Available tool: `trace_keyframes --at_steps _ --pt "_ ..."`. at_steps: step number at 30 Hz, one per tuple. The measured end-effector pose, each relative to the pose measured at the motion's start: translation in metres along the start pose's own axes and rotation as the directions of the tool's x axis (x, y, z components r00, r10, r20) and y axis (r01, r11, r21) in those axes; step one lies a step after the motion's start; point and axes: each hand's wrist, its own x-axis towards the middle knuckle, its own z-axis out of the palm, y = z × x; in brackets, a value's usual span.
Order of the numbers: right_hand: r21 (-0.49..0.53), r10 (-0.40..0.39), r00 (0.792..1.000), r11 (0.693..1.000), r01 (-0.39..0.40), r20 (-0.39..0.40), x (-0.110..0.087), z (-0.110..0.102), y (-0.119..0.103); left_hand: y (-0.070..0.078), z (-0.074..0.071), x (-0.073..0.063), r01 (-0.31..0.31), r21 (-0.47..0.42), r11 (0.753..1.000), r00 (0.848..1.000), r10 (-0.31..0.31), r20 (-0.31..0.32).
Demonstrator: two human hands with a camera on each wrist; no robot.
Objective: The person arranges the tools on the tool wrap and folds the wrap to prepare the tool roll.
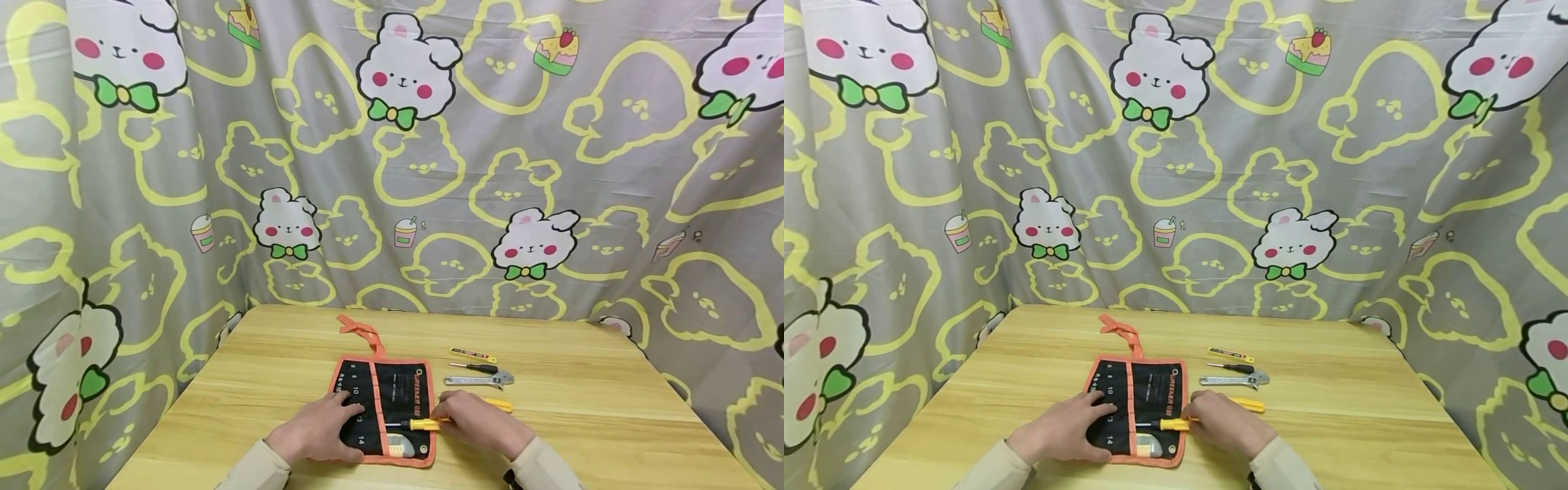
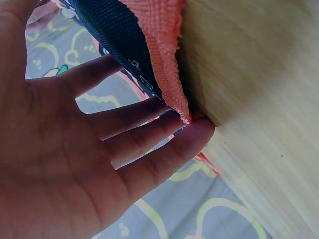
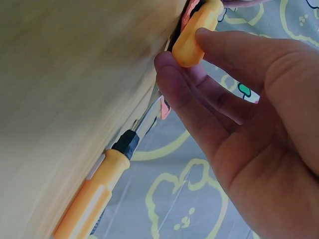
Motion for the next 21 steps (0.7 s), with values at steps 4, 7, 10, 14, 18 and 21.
trace_keyframes --at_steps 4,7,10,14,18,21 --pt "0.013 0.013 1.000 1.000 -0.014 0.021 0.002 0.000 -0.002 0.000 0.000 0.000 0.001 0.000 1.000 1.000 -0.001 0.002" --pt "0.011 0.009 1.000 1.000 -0.009 0.029 0.004 0.001 -0.001 0.000 0.000 0.000 0.004 -0.003 1.000 1.000 -0.004 0.004" --pt "0.003 0.003 0.999 1.000 -0.003 0.033 0.006 0.003 -0.001 0.000 0.000 0.000 0.010 -0.005 1.000 1.000 -0.010 0.008" --pt "-0.003 0.008 0.999 1.000 -0.008 0.038 0.008 0.004 -0.003 0.000 -0.001 0.000 0.015 -0.010 1.000 1.000 -0.015 0.010" --pt "-0.009 0.012 0.999 1.000 -0.011 0.042 0.011 0.005 -0.004 0.000 -0.001 0.000 0.016 -0.017 1.000 1.000 -0.016 0.007" --pt "-0.016 0.008 0.999 1.000 -0.007 0.038 0.012 0.006 -0.005 0.000 0.000 0.000 0.015 -0.018 1.000 1.000 -0.015 0.006"
